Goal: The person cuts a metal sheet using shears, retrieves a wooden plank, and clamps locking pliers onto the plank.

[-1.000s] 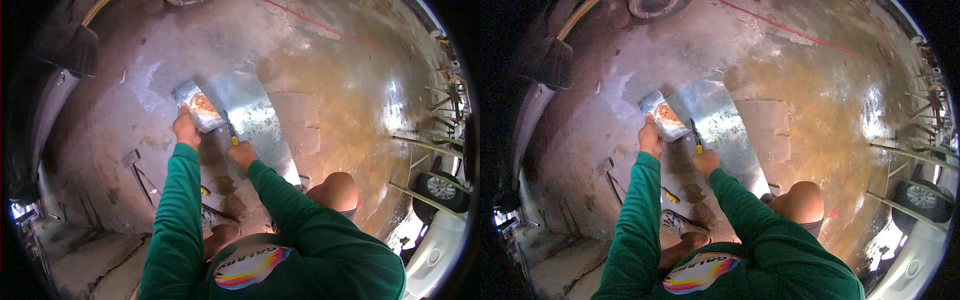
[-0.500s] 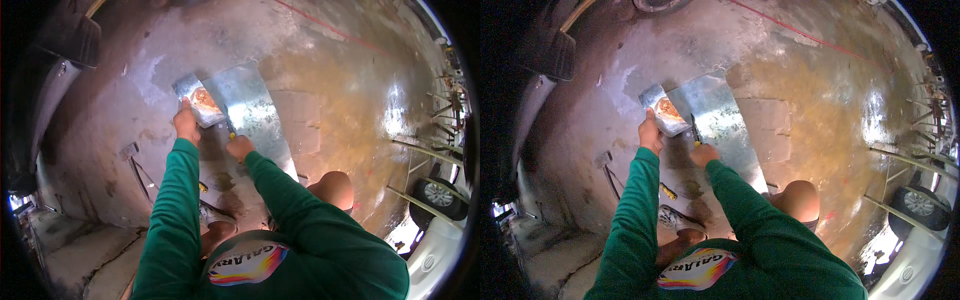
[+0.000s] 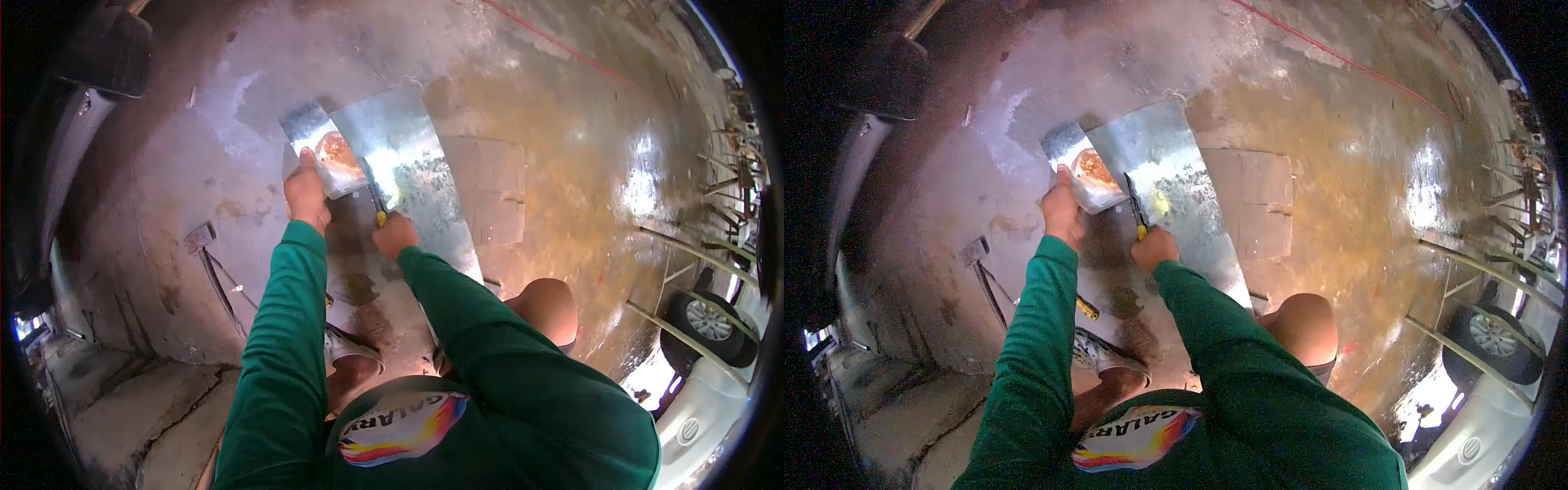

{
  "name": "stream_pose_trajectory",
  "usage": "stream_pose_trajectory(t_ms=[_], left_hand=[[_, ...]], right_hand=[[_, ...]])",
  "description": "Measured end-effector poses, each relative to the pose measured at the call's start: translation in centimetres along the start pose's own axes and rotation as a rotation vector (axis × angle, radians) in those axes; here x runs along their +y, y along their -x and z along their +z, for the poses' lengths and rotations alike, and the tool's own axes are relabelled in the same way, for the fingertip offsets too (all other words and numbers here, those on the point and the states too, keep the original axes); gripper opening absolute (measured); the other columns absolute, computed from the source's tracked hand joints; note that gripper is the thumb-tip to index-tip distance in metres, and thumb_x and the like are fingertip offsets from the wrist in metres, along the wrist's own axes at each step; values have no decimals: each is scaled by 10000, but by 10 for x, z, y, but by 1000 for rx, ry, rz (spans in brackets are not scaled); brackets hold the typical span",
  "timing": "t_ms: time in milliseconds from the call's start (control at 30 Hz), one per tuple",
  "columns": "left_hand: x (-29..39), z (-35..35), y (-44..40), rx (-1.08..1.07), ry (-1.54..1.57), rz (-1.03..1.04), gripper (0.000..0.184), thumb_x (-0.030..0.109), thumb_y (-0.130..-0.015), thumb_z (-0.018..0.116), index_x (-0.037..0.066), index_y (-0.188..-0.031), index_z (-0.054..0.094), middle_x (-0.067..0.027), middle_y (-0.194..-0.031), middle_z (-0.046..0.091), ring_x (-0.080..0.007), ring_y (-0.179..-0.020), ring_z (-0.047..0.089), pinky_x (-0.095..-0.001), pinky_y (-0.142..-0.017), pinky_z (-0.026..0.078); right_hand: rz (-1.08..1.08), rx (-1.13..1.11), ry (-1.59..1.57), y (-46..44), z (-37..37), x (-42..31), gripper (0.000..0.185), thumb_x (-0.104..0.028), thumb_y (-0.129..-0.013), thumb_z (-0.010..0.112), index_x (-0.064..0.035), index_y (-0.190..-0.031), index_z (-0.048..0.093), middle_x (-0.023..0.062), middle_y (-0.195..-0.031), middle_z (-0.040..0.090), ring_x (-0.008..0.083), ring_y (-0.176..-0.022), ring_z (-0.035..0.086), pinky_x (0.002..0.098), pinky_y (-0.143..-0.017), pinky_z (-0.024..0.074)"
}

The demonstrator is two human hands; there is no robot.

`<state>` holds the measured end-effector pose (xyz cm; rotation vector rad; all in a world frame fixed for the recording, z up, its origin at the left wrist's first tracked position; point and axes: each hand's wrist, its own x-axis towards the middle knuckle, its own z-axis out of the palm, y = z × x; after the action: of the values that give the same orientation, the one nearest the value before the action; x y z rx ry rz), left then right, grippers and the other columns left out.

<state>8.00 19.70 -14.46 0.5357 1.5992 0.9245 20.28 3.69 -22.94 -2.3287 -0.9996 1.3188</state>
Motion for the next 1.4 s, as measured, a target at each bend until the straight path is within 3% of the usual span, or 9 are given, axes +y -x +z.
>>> stream_pose_trajectory(t_ms=[133,333,533,600,867,1000,1267,1333,1400], left_hand=[[33,-1,5,-67,113,-70,507,482,-1111,597,18,-1294,686,-110,-1185,751,-232,-975,738,-416,-803,602],[46,2,4,-55,98,-60,498,394,-1123,597,-79,-1273,647,-150,-1172,730,-250,-956,743,-402,-770,622],[68,6,20,-44,126,-59,518,389,-1121,603,-101,-1282,646,-164,-1200,717,-267,-988,735,-422,-810,619],[58,11,21,-43,106,-38,526,394,-1120,602,-104,-1284,648,-163,-1204,716,-260,-990,731,-419,-823,615],[33,6,19,-65,13,-24,545,493,-1110,588,-24,-1245,693,-101,-1092,748,-221,-868,728,-375,-731,573],[41,12,15,-6,-40,4,531,412,-1124,584,-103,-1217,677,-155,-1102,741,-224,-942,716,-382,-811,581],[63,-2,18,-26,-52,-54,540,502,-1119,555,14,-1322,665,-122,-1210,750,-265,-988,749,-424,-807,601],[77,-5,19,-37,-24,-61,531,505,-1119,553,27,-1319,668,-118,-1207,751,-264,-988,746,-429,-804,595],[82,-5,17,-60,-16,-63,515,514,-1116,554,53,-1313,673,-109,-1205,752,-253,-995,745,-425,-799,588]], right_hand=[[-24,49,40,8,-5,2,435,-317,-855,689,32,-1105,750,306,-1105,761,482,-1074,733,541,-954,583],[-7,-75,61,-15,-3,4,424,-346,-874,643,18,-1050,769,282,-1111,768,461,-1072,741,548,-931,584],[-41,-393,-301,-40,-2,-13,450,-358,-889,589,34,-991,785,324,-1065,750,486,-1073,729,553,-948,575],[-193,-183,99,-29,-5,-17,454,-367,-893,593,34,-962,792,317,-1066,756,483,-1077,731,550,-956,576],[7,-61,39,-14,-11,-20,438,-344,-880,659,34,-1059,788,296,-1142,763,469,-1094,739,534,-981,579],[54,-28,49,-15,-10,-18,446,-348,-854,700,24,-1086,784,287,-1138,767,472,-1100,736,543,-983,578],[-48,-74,-6,-14,-24,-24,425,-357,-855,638,10,-998,796,284,-1090,770,451,-1046,749,520,-940,588],[-53,-376,-161,-39,-16,-30,425,-337,-859,604,22,-987,791,290,-1095,765,463,-1058,741,524,-949,581],[-81,-320,-164,-46,-10,-27,430,-334,-858,603,29,-995,789,294,-1103,761,468,-1076,735,526,-959,576]])
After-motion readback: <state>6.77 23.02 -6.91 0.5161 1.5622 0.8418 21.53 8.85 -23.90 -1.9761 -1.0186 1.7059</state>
